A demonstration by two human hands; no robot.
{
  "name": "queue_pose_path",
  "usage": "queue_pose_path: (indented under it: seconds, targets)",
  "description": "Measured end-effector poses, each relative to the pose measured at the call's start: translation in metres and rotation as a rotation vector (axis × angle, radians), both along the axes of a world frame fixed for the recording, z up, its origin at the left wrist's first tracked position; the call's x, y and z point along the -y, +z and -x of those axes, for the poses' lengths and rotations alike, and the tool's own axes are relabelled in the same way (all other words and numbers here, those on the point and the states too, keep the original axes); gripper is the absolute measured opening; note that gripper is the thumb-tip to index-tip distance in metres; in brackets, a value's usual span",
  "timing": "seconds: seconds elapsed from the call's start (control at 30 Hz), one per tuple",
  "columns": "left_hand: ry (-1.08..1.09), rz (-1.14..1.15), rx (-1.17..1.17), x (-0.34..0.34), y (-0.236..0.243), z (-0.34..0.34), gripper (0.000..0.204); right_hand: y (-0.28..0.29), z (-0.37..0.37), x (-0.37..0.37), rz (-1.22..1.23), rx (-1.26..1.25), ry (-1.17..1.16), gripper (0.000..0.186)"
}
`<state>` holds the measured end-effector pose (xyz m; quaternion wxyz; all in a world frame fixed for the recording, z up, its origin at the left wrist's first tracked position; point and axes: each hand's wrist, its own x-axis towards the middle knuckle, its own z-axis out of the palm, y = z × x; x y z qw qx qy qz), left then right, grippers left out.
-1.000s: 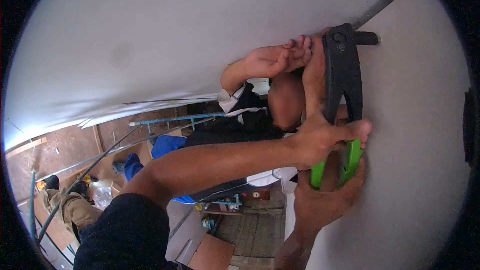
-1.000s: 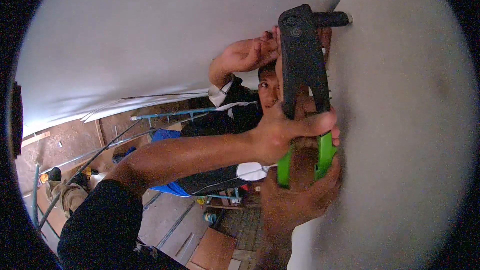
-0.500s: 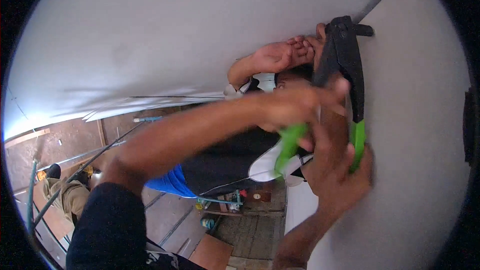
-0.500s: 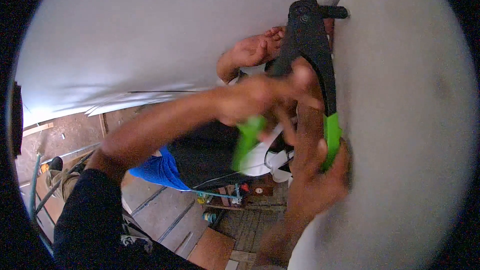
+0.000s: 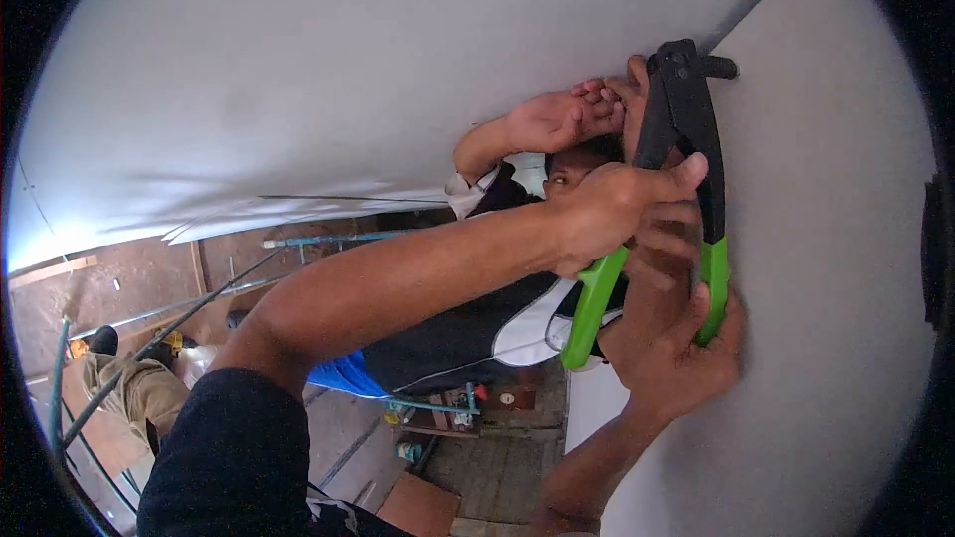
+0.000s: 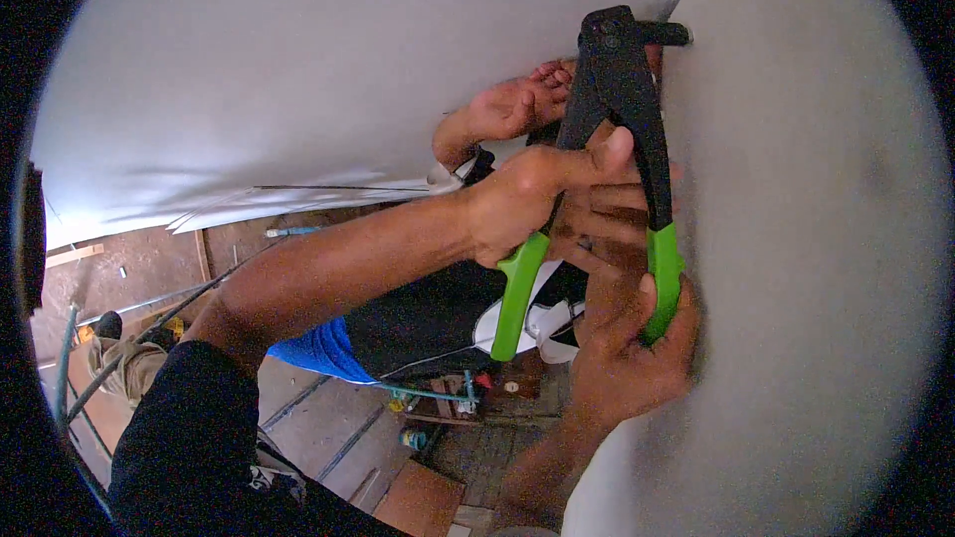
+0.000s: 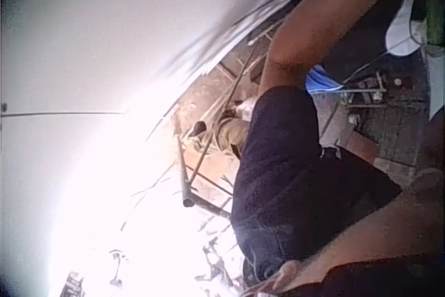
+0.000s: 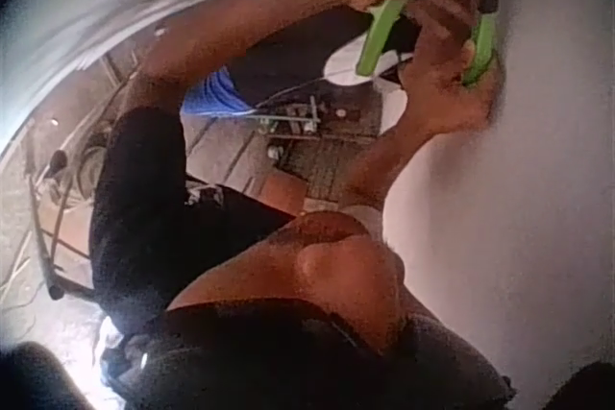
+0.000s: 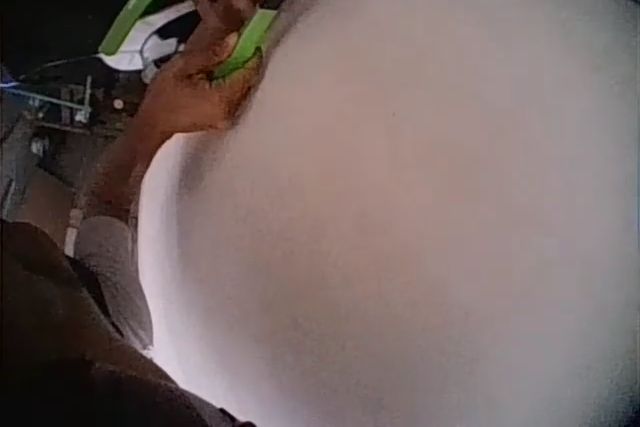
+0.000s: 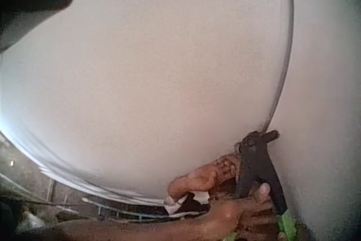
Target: The recorder is installing drywall panels onto a ceiling or upper wall structure using a drill and a rivet tool.
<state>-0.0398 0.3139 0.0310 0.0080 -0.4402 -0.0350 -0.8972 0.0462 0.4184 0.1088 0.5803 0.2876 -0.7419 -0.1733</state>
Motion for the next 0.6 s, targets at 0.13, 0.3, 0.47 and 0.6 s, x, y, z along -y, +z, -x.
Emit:
queue_pose_path:
  seconds: [0.13, 0.3, 0.47, 0.6]
  targets:
    - [-0.212, -0.309, -0.24, -0.014, 0.005, 0.012, 0.064, -0.008, -0.005, -0.001, 0.022, 0.214, 0.086, 0.053]
    - [-0.208, -0.352, -0.255, -0.019, 0.009, 0.018, 0.057, -0.025, -0.026, 0.009, -0.323, 0.096, -0.373, 0.111]
    - [0.084, -0.161, 0.101, 0.003, -0.004, -0.003, 0.062, -0.028, -0.016, 0.012, -0.263, 0.053, -0.389, 0.114]
    - [0.04, -0.197, 0.116, 0.03, 0.007, -0.013, 0.066, 0.004, -0.027, 0.021, -0.411, -0.11, -0.436, 0.07]
